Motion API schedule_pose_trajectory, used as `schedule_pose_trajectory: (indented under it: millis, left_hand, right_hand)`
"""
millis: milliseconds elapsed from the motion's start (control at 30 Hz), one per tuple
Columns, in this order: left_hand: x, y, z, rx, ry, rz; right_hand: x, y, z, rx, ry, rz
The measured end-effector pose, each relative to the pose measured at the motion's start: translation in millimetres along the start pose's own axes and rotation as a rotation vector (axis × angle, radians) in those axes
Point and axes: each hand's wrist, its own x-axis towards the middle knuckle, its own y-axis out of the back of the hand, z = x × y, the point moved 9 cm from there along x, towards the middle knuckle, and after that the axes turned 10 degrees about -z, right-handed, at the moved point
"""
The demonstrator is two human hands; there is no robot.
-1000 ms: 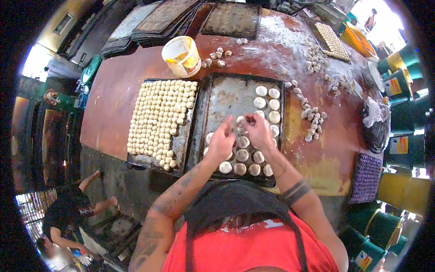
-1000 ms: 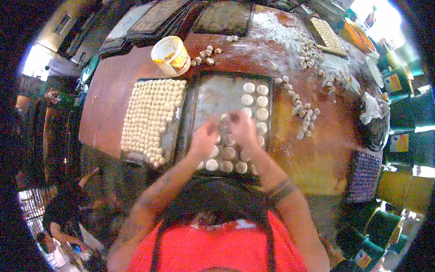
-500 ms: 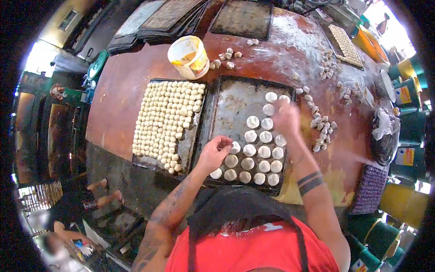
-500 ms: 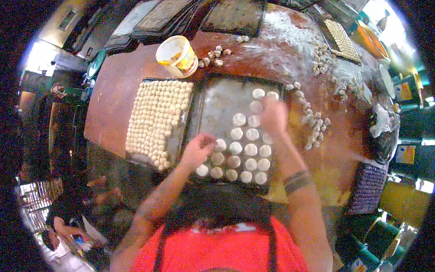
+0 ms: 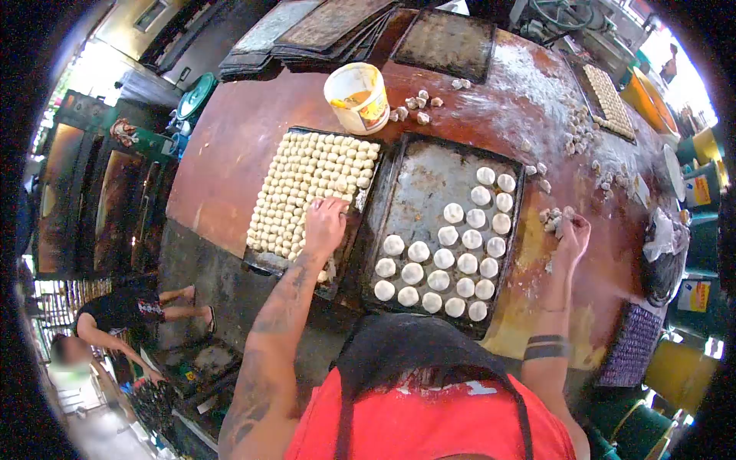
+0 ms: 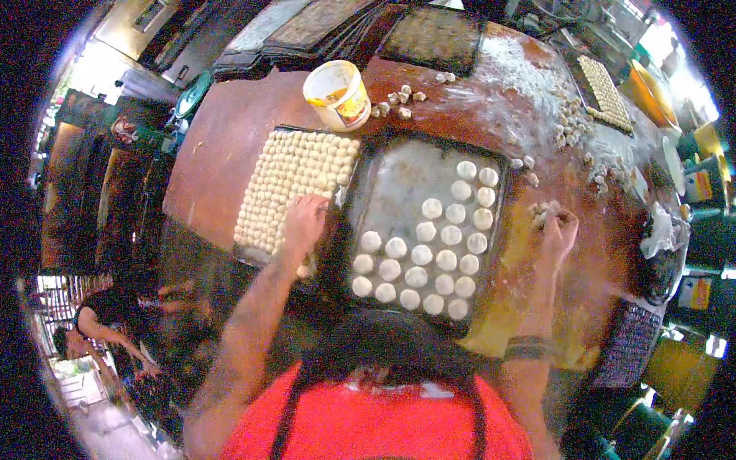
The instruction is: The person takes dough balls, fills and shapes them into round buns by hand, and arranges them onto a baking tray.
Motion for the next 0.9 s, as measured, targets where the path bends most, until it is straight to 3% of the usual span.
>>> schedule_pose_trajectory:
  millis: [67, 167, 200, 233, 300, 367, 533, 667, 767, 800, 900]
  left_hand:
    - [6.6, -7.1, -5.5, 0.028, -0.051, -0.005]
    - [16.9, -4.6, 3.0, -0.491, 0.543, -0.074]
    - [12.3, -39.8, -0.6, -0.924, 0.634, -0.033]
    - [5.2, -74.9, 18.0, -1.462, 0.761, -0.062]
    - [3.4, -60.1, 90.3, -1.701, 0.659, -0.151]
    - [-1.9, -36.3, 142.2, -1.818, 0.531, -0.313]
    - [-20.4, -22.7, 168.8, -1.9, 0.538, -0.396]
    - [-18.8, 4.8, 179.3, -1.893, 0.412, -0.384]
    - [-11.0, 11.3, 178.8, -1.769, 0.233, -0.36]
    - [-11.0, 12.9, 182.5, -1.832, 0.277, -0.324]
    - [-4.3, 26.3, 207.4, -2.055, 0.287, -0.384]
  right_hand:
    - [-34.6, -31.2, -0.9, 0.408, -0.149, -0.04]
    - [-94.6, -112.9, -1.3, 0.741, -0.55, -0.193]
    - [-113.6, -147.5, -28.6, 0.756, -0.563, -0.382]
    - [-125.4, -172.8, -48.0, 0.565, -0.533, -0.432]
    - [-129.4, -213.1, -85.5, -0.019, -0.35, -0.626]
    - [-129.1, -242.4, -157.9, -0.234, 0.032, -0.679]
    - [-148.6, -259.2, -177.1, -0.577, 0.464, -0.658]
    - [-137.7, -234.9, -178.6, -0.49, 0.165, -0.538]
    - [-138.4, -239.7, -138.9, -0.24, -0.147, -0.895]
    - [-137.7, -244.5, -139.8, -0.081, -0.122, -0.855]
    - [-140.0, -235.3, -124.3, 0.592, -0.492, -0.577]
